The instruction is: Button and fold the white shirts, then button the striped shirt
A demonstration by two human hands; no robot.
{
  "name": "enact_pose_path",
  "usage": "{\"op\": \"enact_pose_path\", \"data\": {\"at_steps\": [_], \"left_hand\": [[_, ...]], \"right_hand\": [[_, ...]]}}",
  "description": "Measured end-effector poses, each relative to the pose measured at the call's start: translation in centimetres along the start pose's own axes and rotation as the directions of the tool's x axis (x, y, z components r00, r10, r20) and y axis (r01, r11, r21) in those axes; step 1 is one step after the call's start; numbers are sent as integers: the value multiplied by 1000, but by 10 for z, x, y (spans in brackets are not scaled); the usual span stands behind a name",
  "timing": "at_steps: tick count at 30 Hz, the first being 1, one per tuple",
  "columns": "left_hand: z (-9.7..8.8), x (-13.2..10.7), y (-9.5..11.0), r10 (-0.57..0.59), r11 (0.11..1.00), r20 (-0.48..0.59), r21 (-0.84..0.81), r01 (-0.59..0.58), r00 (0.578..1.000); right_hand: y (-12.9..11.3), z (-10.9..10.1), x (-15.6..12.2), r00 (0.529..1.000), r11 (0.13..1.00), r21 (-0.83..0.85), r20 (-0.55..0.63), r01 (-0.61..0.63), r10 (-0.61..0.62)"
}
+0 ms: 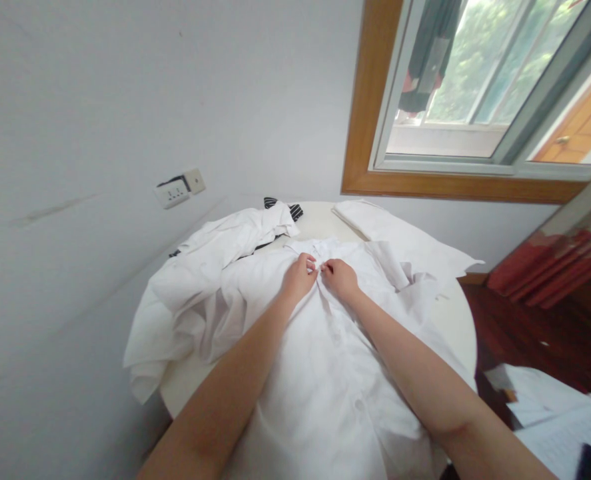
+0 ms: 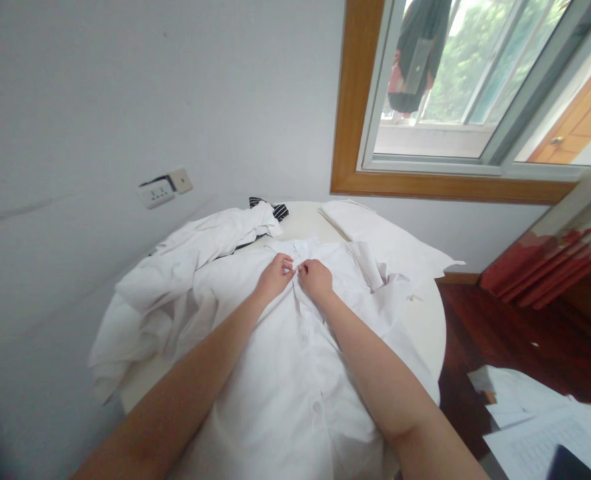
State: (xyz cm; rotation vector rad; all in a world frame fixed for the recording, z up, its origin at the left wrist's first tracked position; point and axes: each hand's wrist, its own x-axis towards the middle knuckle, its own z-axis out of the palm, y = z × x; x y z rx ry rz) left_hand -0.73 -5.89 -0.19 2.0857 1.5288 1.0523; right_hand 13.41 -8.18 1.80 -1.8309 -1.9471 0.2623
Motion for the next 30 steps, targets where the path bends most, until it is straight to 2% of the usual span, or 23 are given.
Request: {"op": "enact_pose_path", "data": {"at_steps": [6,13,16,19,22,30], "left_hand": [[1,0,1,-5,1000,-13,27,6,1000],[0,2,-1,-58,997,-3,-54,58,998],[0,2,-1,-71,996,-2,-61,71,997],[-1,1,2,-59,998,-9,-35,59,998],[-3,0,5,-60,998,-5,-7,60,998],[-4,1,2,51,995,-11,87,-50,999]], "right_hand": [[-1,-2,-2,1000,1000,-26,-4,16,-16],[-2,-4,-1,999,999,-22,17,44,-44],[-1,-4,-3,999,999,14,-19,50,-50],[0,-5,-5,994,993,57,-47,103,-100],[2,-6,-5,988,986,71,-17,152,-151],[5,-5,-2,991,986,102,-21,131,-129]]}}
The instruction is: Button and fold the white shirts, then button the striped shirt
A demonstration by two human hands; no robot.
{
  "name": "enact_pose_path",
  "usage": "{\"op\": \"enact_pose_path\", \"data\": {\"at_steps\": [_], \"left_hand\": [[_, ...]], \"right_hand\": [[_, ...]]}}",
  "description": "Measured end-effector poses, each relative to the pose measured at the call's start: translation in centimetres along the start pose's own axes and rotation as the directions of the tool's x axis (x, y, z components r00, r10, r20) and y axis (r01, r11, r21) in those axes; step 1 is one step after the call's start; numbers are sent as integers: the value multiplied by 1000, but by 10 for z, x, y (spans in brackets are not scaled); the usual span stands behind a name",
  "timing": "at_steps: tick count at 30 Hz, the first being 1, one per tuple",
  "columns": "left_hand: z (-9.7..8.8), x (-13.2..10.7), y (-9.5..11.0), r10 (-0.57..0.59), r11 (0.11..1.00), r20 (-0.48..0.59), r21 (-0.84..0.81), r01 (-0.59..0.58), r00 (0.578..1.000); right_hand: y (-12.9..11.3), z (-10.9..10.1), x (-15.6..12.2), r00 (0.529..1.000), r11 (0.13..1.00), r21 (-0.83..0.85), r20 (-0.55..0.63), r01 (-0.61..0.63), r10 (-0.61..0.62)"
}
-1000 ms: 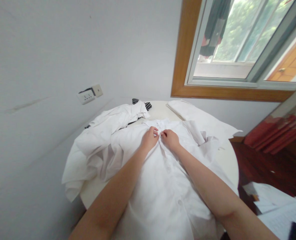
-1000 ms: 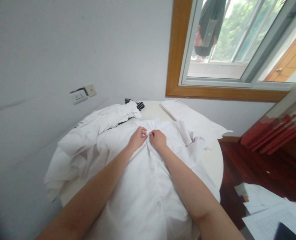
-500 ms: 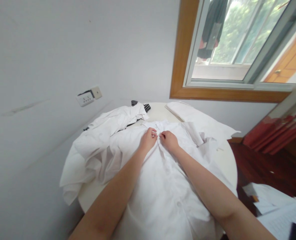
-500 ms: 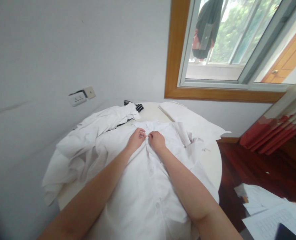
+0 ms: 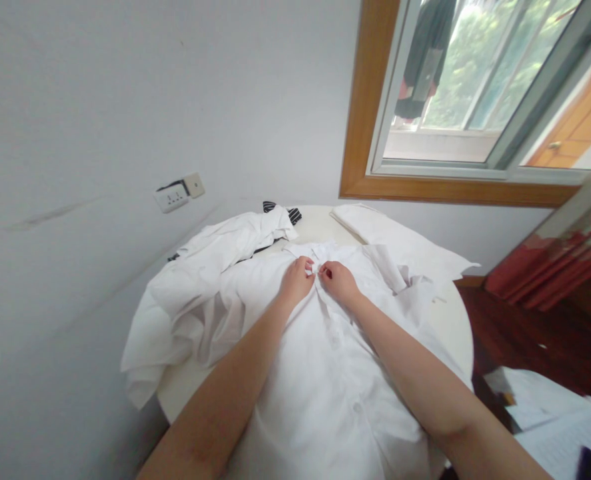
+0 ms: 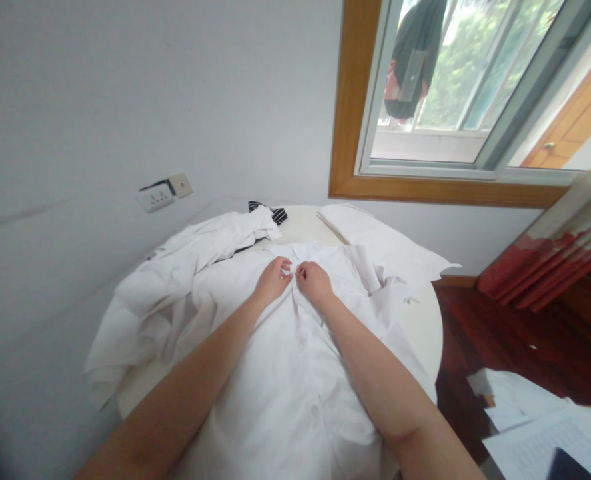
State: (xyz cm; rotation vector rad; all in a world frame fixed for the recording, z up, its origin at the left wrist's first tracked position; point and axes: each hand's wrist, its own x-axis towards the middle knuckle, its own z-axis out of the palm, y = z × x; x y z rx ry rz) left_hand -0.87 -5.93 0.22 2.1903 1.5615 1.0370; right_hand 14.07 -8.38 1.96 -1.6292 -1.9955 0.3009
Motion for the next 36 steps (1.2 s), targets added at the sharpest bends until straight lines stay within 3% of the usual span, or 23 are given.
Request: {"op": "enact_pose_path", "data": {"at_steps": [5,11,15,19,23,28,36], "left_hand": [[-1,-2,-1,38,999,5,37,-38,999],[-19,-6,14,-61,998,149,36,56,987],[-34,-24,31,12,995,232,95,-35,973],[-36,-49,39,24,986,253,155,-65,967],[-30,-62,35,81,983,178,150,-108,981],[-32,-61,27,112,990,249,61,-131,962],[-38,-67,46,106,980,232,142,-142,967]], "right_hand": [[-3,-17,-1,989,996,-6,122,86,-85],[-23,-48,-26,943,982,-113,313,151,-109],[-29,-49,-56,954,967,-160,259,198,-152],[-26,-36,-74,972,971,-167,191,172,-139],[-16,-29,-72,986,993,-48,132,109,-101],[-4,-31,-68,986,990,92,114,108,-119],[1,-28,-66,989,976,212,123,55,-83]]}}
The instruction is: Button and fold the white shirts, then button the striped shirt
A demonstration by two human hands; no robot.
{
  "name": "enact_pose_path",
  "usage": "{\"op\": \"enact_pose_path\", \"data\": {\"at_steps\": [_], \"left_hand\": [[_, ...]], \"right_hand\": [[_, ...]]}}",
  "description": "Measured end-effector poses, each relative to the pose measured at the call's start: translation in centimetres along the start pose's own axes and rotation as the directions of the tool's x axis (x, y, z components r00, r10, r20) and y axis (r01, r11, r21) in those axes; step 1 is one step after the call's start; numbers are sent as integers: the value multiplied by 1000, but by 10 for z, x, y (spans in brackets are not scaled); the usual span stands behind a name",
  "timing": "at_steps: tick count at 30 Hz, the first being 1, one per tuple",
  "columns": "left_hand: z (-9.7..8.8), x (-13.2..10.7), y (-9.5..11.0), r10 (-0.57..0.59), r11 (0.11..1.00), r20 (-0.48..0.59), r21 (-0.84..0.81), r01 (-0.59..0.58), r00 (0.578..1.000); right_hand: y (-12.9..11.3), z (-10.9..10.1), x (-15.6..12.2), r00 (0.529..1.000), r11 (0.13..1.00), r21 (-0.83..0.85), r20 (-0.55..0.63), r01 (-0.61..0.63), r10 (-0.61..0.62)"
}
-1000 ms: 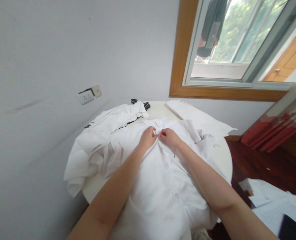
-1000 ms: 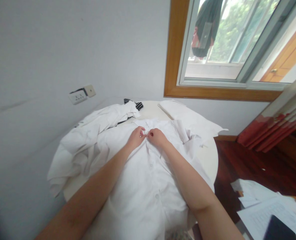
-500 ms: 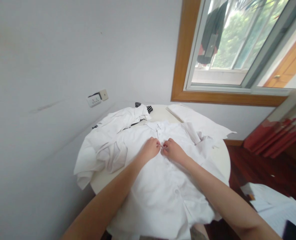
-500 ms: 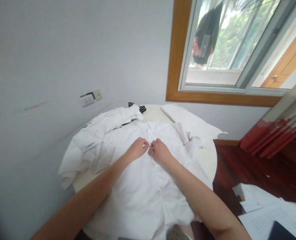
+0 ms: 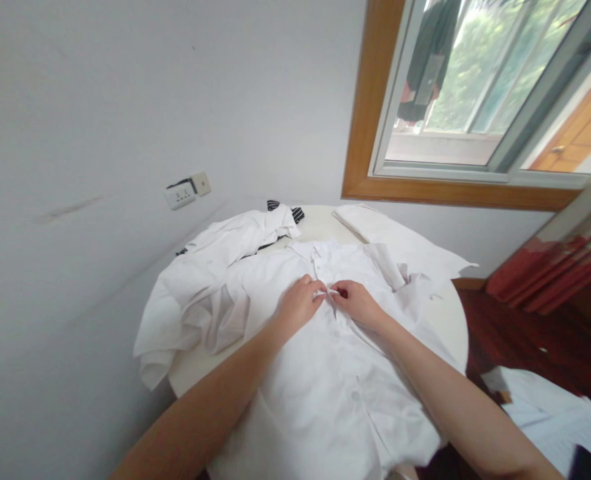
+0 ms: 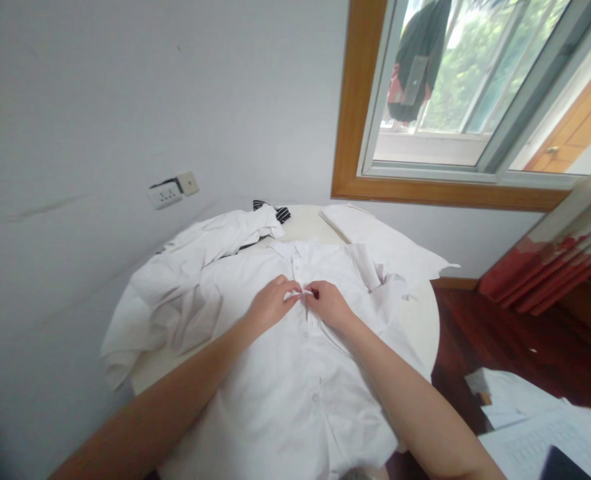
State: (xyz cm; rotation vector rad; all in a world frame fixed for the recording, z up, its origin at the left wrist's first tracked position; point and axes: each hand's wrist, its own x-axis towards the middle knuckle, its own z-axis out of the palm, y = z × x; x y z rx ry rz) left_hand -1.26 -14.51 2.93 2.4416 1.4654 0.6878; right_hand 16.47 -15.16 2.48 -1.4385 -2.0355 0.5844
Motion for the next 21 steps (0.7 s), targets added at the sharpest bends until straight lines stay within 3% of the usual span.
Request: {"op": "enact_pose_path", "data": {"at_steps": [9,15,21], "left_hand": [[5,1,1,20,1000,-47,20,-19,999],[6,2,-2,12,999,4,43,-12,1000],[4,4,0,3,999,44,51,-6,999]], "right_hand": [[-4,-2,-2,999,997,67,-34,-32,34],[-4,-4,-4,996,990,122,-30,-75,79],[-9,-9,-3,985,975,211,-145,-63,95]]}}
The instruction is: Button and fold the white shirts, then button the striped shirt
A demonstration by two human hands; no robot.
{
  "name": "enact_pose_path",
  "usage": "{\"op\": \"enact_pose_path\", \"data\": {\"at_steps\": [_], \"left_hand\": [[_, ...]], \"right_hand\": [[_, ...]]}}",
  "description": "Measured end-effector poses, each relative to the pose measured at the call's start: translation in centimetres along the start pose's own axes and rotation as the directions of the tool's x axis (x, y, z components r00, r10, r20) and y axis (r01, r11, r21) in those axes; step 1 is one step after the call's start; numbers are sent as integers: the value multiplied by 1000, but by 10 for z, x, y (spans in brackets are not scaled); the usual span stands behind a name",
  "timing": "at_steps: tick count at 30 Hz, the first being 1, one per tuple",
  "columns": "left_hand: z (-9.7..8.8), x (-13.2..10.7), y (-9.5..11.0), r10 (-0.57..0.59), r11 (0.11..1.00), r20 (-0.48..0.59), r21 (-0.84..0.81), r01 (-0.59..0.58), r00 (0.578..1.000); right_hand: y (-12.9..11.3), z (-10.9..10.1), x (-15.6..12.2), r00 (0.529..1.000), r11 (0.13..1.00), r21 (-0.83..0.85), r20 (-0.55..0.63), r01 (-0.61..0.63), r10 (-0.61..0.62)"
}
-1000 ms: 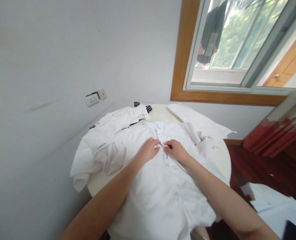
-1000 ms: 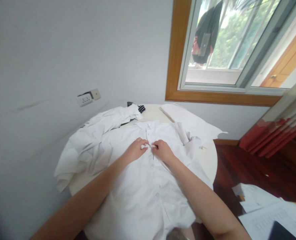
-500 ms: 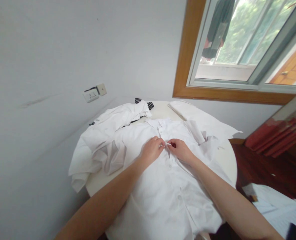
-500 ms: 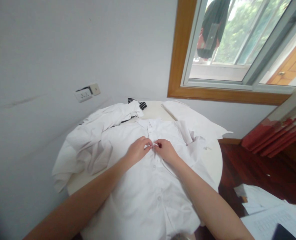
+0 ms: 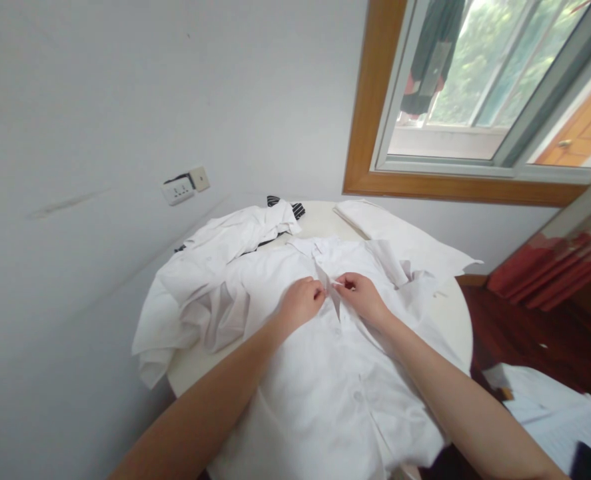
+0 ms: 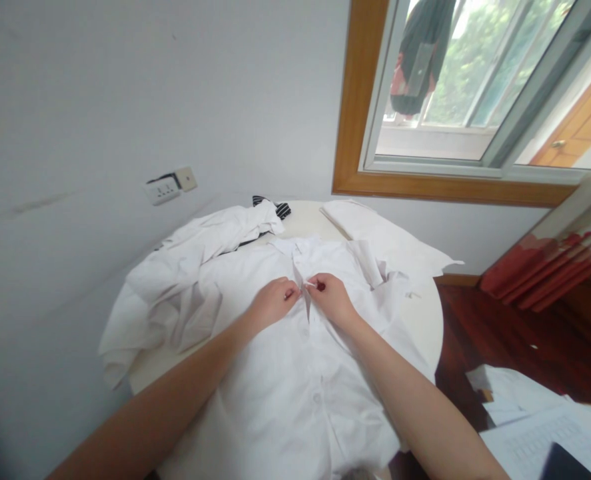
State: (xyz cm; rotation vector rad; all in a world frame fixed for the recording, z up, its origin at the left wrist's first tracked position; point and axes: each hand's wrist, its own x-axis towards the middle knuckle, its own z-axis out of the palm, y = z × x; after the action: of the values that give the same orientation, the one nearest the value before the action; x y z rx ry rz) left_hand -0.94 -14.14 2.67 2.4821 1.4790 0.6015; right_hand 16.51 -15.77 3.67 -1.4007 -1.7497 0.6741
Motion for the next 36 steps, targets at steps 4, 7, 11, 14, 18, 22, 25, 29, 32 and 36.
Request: {"op": "enact_pose_path", "data": {"at_steps": [4,7,11,14,18,22,25,29,32,36], "left_hand": [[-3,1,1,-15,1000,14,-21,16,1000],[-4,2,-2,-32,997,33,-73,35,999],[-4,3,-8,-50,985,45,-162,57,998],[-5,2,-9,-97,967,45,-231,105,994],[-6,2,-8,-231,831,194,-471,297,954],[-7,3,-8,-249,665,324,-628,404,913],[-5,4,-11,-222,592,359,-689,418,906],[-4,5,-14,-234,545,375,-714,440,897],[-6,4,-13,-230,523,397,-719,457,889],[-9,3,-10,-220,514,403,-726,457,888]], "right_hand": [[0,6,0,999,996,70,-7,49,-48],[4,12,-1,999,997,78,24,30,-32],[9,15,0,999,997,82,46,-7,3],[8,13,0,999,997,82,44,-9,6],[5,12,-1,1000,998,67,27,15,-17],[5,13,-1,999,998,52,-6,39,-39],[5,13,-1,998,998,37,-6,57,-57],[5,13,-1,997,997,26,-9,71,-71],[6,13,1,998,997,45,6,56,-56],[11,14,3,998,995,98,46,32,-37]]}}
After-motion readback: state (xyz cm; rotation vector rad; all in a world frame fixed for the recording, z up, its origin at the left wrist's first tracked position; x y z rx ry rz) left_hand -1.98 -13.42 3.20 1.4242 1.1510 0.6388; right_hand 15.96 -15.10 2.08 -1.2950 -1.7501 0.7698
